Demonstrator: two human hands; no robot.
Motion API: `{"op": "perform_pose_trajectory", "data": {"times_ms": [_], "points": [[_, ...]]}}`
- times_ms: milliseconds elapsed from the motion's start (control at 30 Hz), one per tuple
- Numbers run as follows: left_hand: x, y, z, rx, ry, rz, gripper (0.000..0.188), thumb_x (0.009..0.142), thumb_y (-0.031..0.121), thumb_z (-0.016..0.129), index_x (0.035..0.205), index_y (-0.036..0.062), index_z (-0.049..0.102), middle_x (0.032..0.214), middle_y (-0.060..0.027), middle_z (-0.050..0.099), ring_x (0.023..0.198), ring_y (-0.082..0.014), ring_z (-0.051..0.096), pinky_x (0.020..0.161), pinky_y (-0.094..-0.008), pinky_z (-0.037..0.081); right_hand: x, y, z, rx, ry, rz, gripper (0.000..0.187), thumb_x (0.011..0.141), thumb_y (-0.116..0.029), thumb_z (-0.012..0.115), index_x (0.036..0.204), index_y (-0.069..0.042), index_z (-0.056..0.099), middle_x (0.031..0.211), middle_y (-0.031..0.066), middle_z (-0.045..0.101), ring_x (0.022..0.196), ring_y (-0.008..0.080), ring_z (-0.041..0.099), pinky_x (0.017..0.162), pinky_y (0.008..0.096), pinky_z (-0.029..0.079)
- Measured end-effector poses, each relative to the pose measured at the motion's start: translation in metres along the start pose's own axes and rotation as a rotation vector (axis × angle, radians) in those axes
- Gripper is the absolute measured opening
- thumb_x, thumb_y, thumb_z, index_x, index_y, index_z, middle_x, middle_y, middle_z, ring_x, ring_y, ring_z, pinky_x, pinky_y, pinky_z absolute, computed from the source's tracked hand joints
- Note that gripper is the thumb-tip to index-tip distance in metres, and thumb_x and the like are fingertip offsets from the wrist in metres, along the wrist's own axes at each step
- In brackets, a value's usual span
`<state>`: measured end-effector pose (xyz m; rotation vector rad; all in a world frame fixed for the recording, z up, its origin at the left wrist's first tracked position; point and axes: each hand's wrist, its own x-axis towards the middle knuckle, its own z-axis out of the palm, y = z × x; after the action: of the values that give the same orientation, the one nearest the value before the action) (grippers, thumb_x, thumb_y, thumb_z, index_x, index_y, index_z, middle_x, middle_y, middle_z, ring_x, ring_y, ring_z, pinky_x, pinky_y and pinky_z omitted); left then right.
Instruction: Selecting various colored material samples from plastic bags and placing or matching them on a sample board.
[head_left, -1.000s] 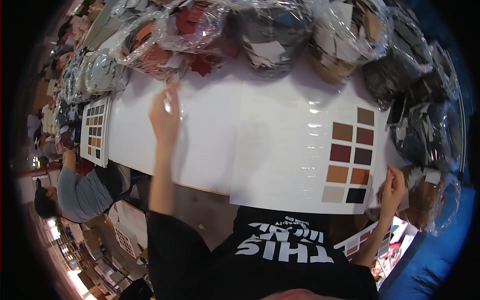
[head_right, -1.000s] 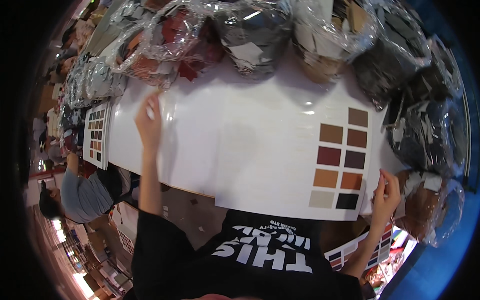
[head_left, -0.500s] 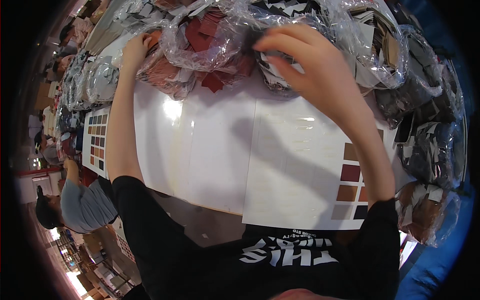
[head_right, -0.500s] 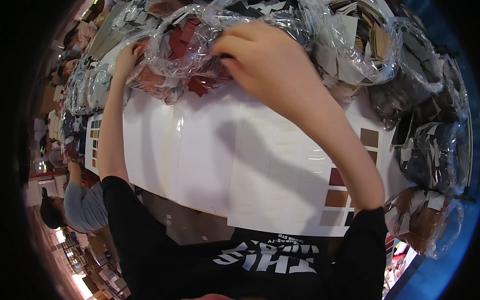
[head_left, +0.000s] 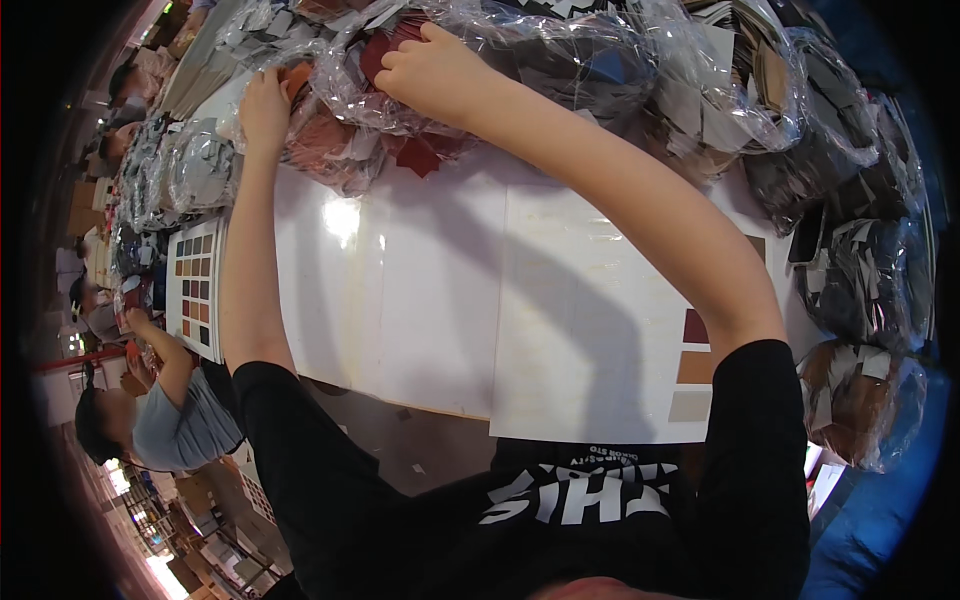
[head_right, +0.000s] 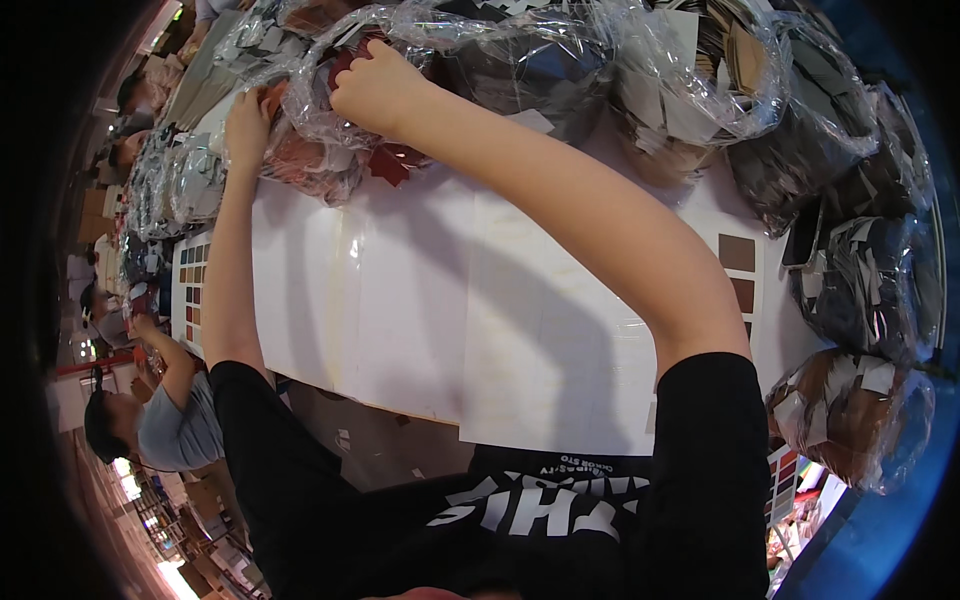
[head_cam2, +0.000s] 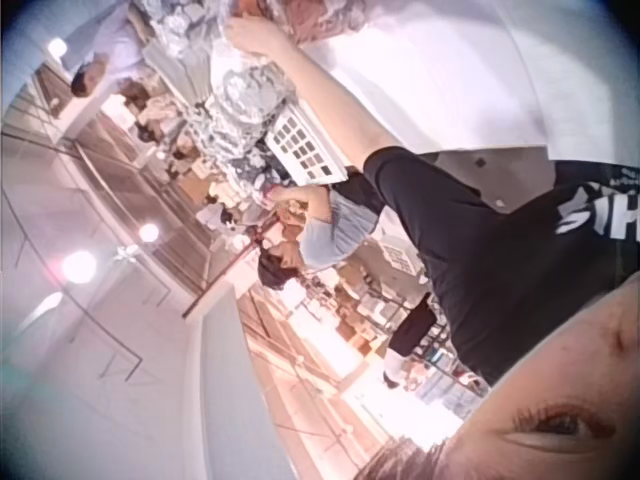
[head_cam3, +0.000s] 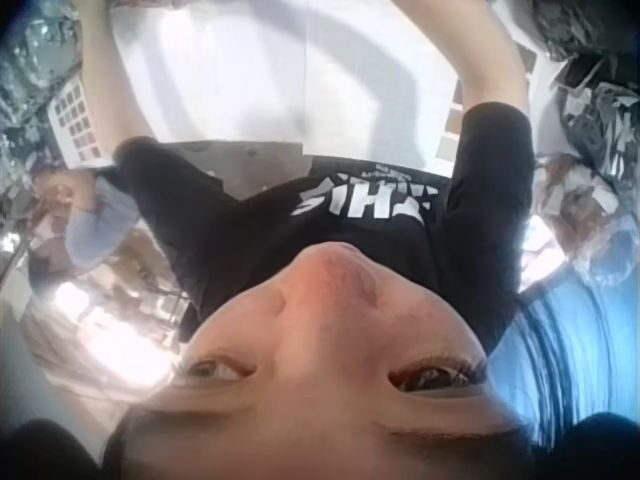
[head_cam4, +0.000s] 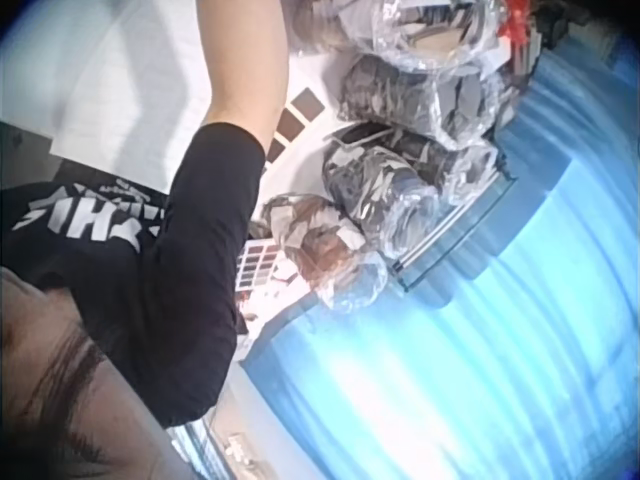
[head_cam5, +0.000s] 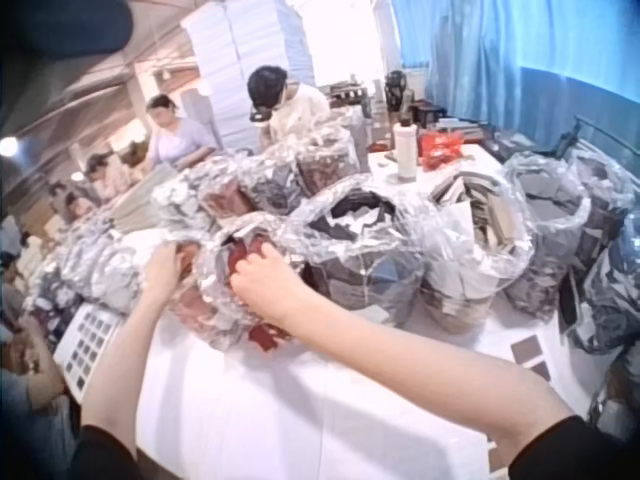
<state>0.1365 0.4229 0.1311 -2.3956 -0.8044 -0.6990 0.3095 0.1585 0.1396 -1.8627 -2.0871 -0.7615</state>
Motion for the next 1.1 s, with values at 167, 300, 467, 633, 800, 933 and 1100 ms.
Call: {"op": "perform_pose_trajectory", "data": {"times_ms": [167, 300, 467, 633, 800, 933, 1100], "points": [[-0.003, 0.035, -0.075, -0.491, 0.128, -0.352, 0.025, 0.092, 0.025, 0.057, 0.105, 0.0042, 0.063, 0.102, -0.0144, 0.067, 0.086, -0.0322, 0.066, 0.076, -0.0401, 0.05, -0.003, 0.005, 0.004, 0.079, 0.028, -0.019, 0.015, 0.078, -0.014, 0.06, 0.093, -0.018, 0.065, 0.091, -0.0037, 0.061, 0.093, 0.0151, 0.061, 0.083, 0.0339, 0.042], [-0.068, 0.084, -0.155, -1.118, 0.261, -0.453, 0.018, 0.094, 0.01, 0.058, 0.107, -0.0013, 0.054, 0.09, -0.0058, 0.063, 0.077, -0.0117, 0.06, 0.07, -0.0231, 0.047, -0.001, 0.002, 0.004, 0.11, 0.079, -0.065, 0.016, 0.078, -0.015, 0.061, 0.094, -0.017, 0.064, 0.095, -0.0032, 0.06, 0.094, 0.0153, 0.06, 0.082, 0.0336, 0.043], [-0.212, 0.159, -0.229, -1.439, -0.003, -0.579, 0.011, 0.092, -0.003, 0.054, 0.102, 0.0012, 0.052, 0.086, -0.0052, 0.06, 0.072, -0.0088, 0.058, 0.062, -0.0196, 0.042, -0.004, -0.002, 0.003, 0.069, 0.044, -0.023, 0.019, 0.076, -0.015, 0.065, 0.095, -0.018, 0.063, 0.095, -0.003, 0.06, 0.095, 0.0159, 0.06, 0.082, 0.0334, 0.044], [-0.309, 0.212, -0.255, -1.57, -0.352, -0.854, 0.012, 0.095, 0.0, 0.049, 0.106, 0.0016, 0.045, 0.083, -0.0094, 0.065, 0.074, -0.0087, 0.058, 0.07, -0.0198, 0.041, 0.0, 0.006, -0.003, 0.102, 0.026, 0.036, 0.016, 0.079, -0.013, 0.063, 0.095, -0.015, 0.061, 0.095, 0.0015, 0.066, 0.095, 0.0194, 0.065, 0.079, 0.0367, 0.047], [-0.342, 0.237, -0.282, -1.428, -0.494, -0.702, 0.011, 0.095, 0.002, 0.052, 0.105, -0.0016, 0.054, 0.083, -0.0065, 0.069, 0.075, -0.0076, 0.06, 0.07, -0.0194, 0.045, -0.02, 0.004, -0.069, 0.278, 0.742, 0.218, 0.023, 0.078, -0.01, 0.066, 0.1, -0.01, 0.061, 0.08, 0.0084, 0.068, 0.073, 0.0283, 0.068, 0.06, 0.0388, 0.053], [-0.333, 0.256, -0.294, -1.418, -0.617, -0.521, 0.007, 0.088, -0.002, 0.057, 0.09, 0.0023, 0.063, 0.084, -0.0074, 0.068, 0.074, -0.0171, 0.065, 0.069, -0.0246, 0.048, -0.131, -0.025, -0.145, 0.496, 0.504, 0.414, 0.018, 0.079, -0.012, 0.067, 0.097, -0.009, 0.063, 0.082, 0.008, 0.068, 0.069, 0.0271, 0.067, 0.058, 0.0371, 0.052], [-0.322, 0.281, -0.304, -1.354, -0.652, -0.177, 0.016, 0.081, -0.007, 0.06, 0.093, 0.0018, 0.063, 0.089, -0.0094, 0.069, 0.083, -0.028, 0.063, 0.077, -0.0352, 0.048, -0.285, -0.06, -0.178, 0.789, 0.232, 0.796, 0.011, 0.083, -0.003, 0.067, 0.092, -0.003, 0.061, 0.076, 0.0045, 0.065, 0.061, 0.0122, 0.062, 0.052, 0.0237, 0.046]]}}
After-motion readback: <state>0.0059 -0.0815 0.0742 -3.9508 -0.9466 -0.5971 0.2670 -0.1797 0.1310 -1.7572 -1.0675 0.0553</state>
